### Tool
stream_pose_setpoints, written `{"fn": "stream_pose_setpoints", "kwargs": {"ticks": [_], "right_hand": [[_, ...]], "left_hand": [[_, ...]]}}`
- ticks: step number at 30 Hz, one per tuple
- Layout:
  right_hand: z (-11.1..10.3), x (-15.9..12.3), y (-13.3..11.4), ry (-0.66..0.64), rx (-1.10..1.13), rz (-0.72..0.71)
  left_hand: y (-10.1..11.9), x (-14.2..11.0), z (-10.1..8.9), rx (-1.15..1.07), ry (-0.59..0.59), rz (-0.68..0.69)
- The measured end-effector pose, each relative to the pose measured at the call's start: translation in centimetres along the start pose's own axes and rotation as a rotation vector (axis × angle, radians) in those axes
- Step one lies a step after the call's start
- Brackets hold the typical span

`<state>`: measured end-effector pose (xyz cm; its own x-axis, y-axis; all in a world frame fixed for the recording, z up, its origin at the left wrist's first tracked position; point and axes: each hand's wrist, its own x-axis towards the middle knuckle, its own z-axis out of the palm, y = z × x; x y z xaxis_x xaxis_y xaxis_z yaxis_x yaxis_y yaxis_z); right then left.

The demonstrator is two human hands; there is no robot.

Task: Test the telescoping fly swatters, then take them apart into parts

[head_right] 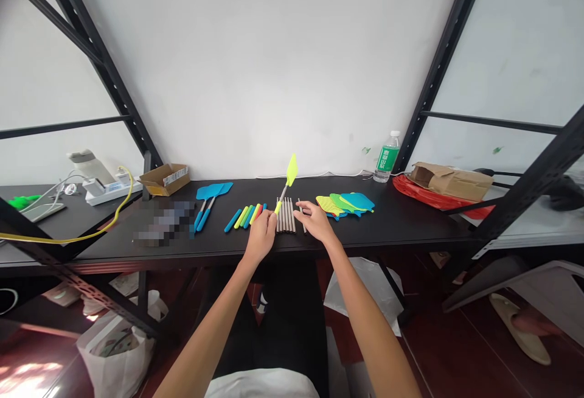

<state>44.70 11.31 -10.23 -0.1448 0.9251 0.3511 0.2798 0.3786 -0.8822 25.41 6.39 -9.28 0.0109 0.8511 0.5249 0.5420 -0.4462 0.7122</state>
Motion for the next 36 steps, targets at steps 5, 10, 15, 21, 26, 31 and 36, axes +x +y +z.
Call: {"fn": "stream_pose_setpoints", "kwargs": {"ticks": [5,10,15,21,26,31,36], "right_hand": [[0.0,-0.2,-0.3,0.039,-0.043,0.003],[-0.2,-0.2,-0.2,0.047,-0.029,0.013],[-0.2,-0.2,-0.3,0.055,-0.015,0.026],[-0.1,-0.2,-0.3,0.062,-0.008,0.032],[-0.1,-0.2,-0.3,0.071,-0.01,0.036],[-0.1,0.0,-0.1,0.107,-0.009,0.032],[-0.1,0.1,-1.5,0.233,0.237,0.033]], "left_hand": [[0.1,-0.1,-0.1,0.0,0.003,-0.004],[0.2,-0.2,-0.2,0.003,0.008,0.002],[0.1,-0.2,-0.2,0.005,0.012,0.002],[0.1,-0.3,-0.2,-0.003,0.013,0.005],[0.2,-0.4,-0.3,-0.01,0.013,0.002],[0.4,-0.2,-0.4,-0.018,0.02,-0.001],[1.7,-0.9,-0.8,0.007,0.025,0.036]]}}
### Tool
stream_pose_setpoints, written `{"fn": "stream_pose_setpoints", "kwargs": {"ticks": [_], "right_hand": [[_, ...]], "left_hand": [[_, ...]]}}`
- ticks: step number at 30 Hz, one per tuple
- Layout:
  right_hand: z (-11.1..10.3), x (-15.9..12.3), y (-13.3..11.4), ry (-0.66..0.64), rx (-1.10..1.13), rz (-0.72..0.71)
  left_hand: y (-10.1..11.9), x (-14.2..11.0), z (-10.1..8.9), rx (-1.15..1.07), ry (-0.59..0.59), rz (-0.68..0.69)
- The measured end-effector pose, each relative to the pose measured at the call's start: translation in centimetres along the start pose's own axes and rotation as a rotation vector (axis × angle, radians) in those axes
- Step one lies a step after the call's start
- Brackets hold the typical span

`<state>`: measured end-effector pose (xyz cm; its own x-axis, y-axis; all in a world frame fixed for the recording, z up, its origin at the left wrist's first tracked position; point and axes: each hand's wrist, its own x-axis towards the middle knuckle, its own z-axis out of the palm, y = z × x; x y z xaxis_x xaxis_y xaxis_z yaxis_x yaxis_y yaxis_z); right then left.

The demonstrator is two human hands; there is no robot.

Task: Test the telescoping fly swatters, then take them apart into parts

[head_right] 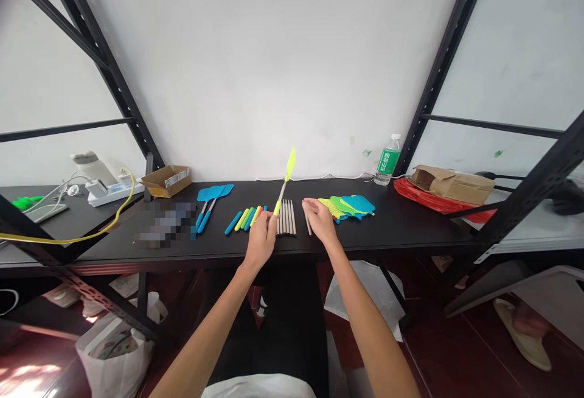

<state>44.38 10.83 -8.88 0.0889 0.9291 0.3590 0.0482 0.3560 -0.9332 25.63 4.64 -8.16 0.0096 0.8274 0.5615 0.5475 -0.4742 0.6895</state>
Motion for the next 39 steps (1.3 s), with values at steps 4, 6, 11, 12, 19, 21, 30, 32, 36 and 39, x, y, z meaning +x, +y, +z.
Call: {"fn": "stream_pose_setpoints", "kwargs": {"ticks": [4,6,11,12,19,21,30,32,36,39], "right_hand": [[0.4,-0.6,-3.2,-0.044,0.479,0.097],[0.4,-0.9,-4.6,-0.094,0.589,0.112],[0.1,-0.9,-6.0,-0.017,0.744,0.151],[0.0,-0.8,-6.0,0.015,0.775,0.163],[0.2,-1.0,-6.8,0.042,1.141,0.272],[0.2,-1.3,-7.3,0.029,1.252,0.321],[-0.2,-2.0,-9.6,0.064,1.362,0.32],[-0.3,-2.2,-9.9,0.045,1.368,0.302],[-0.4,-2.5,-10.4,-0.015,1.365,0.262],[-0.2,-2.8,-10.7,-0.063,1.352,0.243]], "left_hand": [[2.0,-1.6,0.1,0.124,-0.024,0.134],[3.0,-2.3,0.3,0.163,-0.045,0.166],[4.3,-3.1,0.7,0.219,-0.021,0.13],[4.4,-3.1,0.6,0.241,-0.014,0.131],[5.8,-3.7,0.9,0.337,-0.042,0.183],[6.4,-4.1,1.3,0.267,-0.072,0.121],[8.9,-5.3,2.5,-0.526,-0.287,-0.279],[9.3,-5.6,3.0,-0.722,-0.298,-0.355],[10.0,-6.4,3.2,-1.056,-0.327,-0.491],[10.8,-6.6,2.6,-1.271,-0.368,-0.599]]}}
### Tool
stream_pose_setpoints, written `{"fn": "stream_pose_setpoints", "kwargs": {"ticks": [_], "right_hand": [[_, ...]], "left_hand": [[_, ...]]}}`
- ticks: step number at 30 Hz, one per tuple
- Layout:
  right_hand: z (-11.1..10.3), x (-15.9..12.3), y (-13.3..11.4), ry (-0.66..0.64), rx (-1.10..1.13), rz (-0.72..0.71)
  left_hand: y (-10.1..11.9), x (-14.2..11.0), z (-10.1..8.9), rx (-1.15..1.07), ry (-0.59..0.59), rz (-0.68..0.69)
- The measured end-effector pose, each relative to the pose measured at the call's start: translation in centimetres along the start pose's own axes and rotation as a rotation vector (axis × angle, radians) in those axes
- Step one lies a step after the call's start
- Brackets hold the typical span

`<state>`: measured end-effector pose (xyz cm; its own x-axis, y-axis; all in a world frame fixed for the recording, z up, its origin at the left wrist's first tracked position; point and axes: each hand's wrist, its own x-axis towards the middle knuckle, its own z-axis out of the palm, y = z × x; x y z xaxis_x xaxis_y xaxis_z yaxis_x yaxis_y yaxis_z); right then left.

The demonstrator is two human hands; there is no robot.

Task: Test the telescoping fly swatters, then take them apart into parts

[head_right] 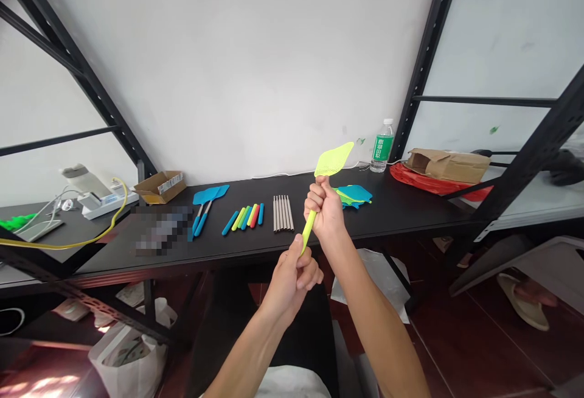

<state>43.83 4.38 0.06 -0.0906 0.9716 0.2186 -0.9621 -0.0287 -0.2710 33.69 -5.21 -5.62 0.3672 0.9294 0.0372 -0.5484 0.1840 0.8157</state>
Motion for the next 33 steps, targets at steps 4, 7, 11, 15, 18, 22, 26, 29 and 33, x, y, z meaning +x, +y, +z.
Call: {"fn": "stream_pose_setpoints", "kwargs": {"ticks": [4,7,11,15,18,22,26,29,33], "right_hand": [[0.2,-0.3,0.2,-0.041,-0.033,-0.001],[-0.1,-0.2,-0.8,-0.031,-0.031,-0.05],[-1.4,0.4,-4.2,0.03,0.034,-0.196],[-2.2,0.8,-6.2,0.056,0.013,-0.135],[-2.2,1.0,-5.6,0.057,-0.041,-0.046],[-2.4,1.6,-4.0,0.073,-0.092,0.029],[-2.7,1.9,-2.9,0.062,-0.168,0.097],[-2.8,1.9,-2.6,0.059,-0.193,0.104],[-2.7,1.8,-2.4,0.053,-0.183,0.108]], "left_hand": [[0.4,-1.3,1.1,-0.345,-0.057,-0.133],[-0.5,-3.0,1.3,-0.457,-0.094,-0.164],[-1.0,-4.7,-1.5,-0.062,-0.087,-0.179],[4.1,-3.4,-8.2,0.813,0.261,0.072],[9.9,-1.0,-13.3,1.521,0.631,0.16],[13.9,1.5,-17.7,1.963,0.904,0.035],[13.5,2.7,-19.4,2.075,0.856,-0.047],[12.5,2.8,-19.8,2.061,0.794,-0.009],[12.2,2.3,-19.7,1.978,0.774,0.09]]}}
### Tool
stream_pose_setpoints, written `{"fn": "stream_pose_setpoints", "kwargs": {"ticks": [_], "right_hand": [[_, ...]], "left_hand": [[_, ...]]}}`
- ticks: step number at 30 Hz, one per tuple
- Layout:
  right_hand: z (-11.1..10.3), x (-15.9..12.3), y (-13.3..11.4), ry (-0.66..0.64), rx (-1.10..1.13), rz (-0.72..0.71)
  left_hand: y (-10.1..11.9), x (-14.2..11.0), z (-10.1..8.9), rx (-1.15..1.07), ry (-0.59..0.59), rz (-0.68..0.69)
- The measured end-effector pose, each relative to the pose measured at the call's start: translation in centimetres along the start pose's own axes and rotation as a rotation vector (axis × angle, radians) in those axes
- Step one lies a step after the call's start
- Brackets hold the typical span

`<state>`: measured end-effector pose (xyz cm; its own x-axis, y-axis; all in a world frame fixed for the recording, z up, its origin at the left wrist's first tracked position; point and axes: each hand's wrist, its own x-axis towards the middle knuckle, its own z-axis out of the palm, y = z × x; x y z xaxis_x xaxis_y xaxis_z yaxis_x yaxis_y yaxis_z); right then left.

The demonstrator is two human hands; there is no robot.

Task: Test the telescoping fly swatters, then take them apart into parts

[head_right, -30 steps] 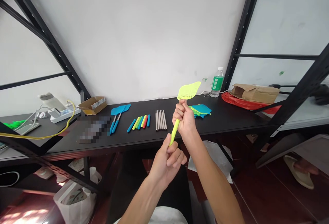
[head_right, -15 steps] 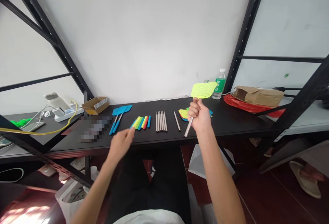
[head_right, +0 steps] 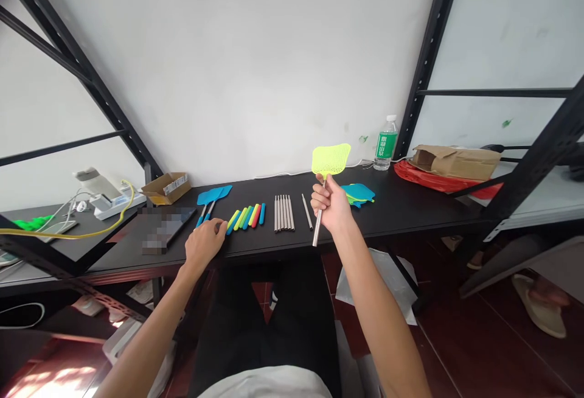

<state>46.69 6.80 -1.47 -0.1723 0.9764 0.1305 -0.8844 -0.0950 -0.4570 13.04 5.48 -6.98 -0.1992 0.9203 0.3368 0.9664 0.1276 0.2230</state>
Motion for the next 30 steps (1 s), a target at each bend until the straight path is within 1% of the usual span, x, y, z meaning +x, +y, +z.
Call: {"fn": "stream_pose_setpoints", "kwargs": {"ticks": [3,5,7,9,11,12,13,15,17,19,21,24,26,30], "right_hand": [[0.2,0.1,0.6,0.016,-0.038,-0.012],[0.5,0.2,1.4,0.04,-0.077,-0.03],[0.8,0.4,2.5,0.076,-0.136,-0.064],[1.1,0.4,3.8,0.099,-0.205,-0.094],[1.5,0.2,5.1,0.075,-0.259,-0.092],[1.7,0.0,5.6,0.049,-0.279,-0.083],[1.9,-0.2,6.1,0.021,-0.299,-0.07],[2.1,-0.5,6.6,-0.018,-0.337,-0.057],[2.3,-0.7,6.8,-0.034,-0.375,-0.052],[2.4,-0.8,6.7,-0.052,-0.4,-0.029],[2.4,-0.7,6.4,-0.07,-0.412,-0.017],[2.3,-0.5,6.0,-0.084,-0.425,-0.067],[2.0,-0.3,5.8,-0.082,-0.424,-0.079],[1.8,-0.3,5.6,-0.06,-0.371,-0.001]], "left_hand": [[1.1,-0.5,-1.2,-0.126,0.017,0.014],[2.9,-1.0,-2.2,-0.299,0.026,0.075],[5.8,-1.8,-3.1,-0.547,-0.015,0.177],[9.2,-2.7,-3.6,-0.812,-0.121,0.291],[12.6,-3.4,-3.7,-1.04,-0.23,0.366],[14.0,-3.7,-3.6,-1.127,-0.264,0.394],[15.2,-3.9,-3.4,-1.181,-0.278,0.402],[16.9,-4.1,-2.9,-1.266,-0.241,0.355],[17.6,-4.1,-2.6,-1.337,-0.206,0.318],[17.8,-4.0,-2.5,-1.395,-0.203,0.317],[17.7,-4.0,-2.4,-1.409,-0.196,0.317],[17.8,-4.1,-2.4,-1.385,-0.191,0.306],[18.0,-4.2,-2.2,-1.42,-0.224,0.302],[18.6,-4.4,-1.8,-1.591,-0.321,0.257]]}}
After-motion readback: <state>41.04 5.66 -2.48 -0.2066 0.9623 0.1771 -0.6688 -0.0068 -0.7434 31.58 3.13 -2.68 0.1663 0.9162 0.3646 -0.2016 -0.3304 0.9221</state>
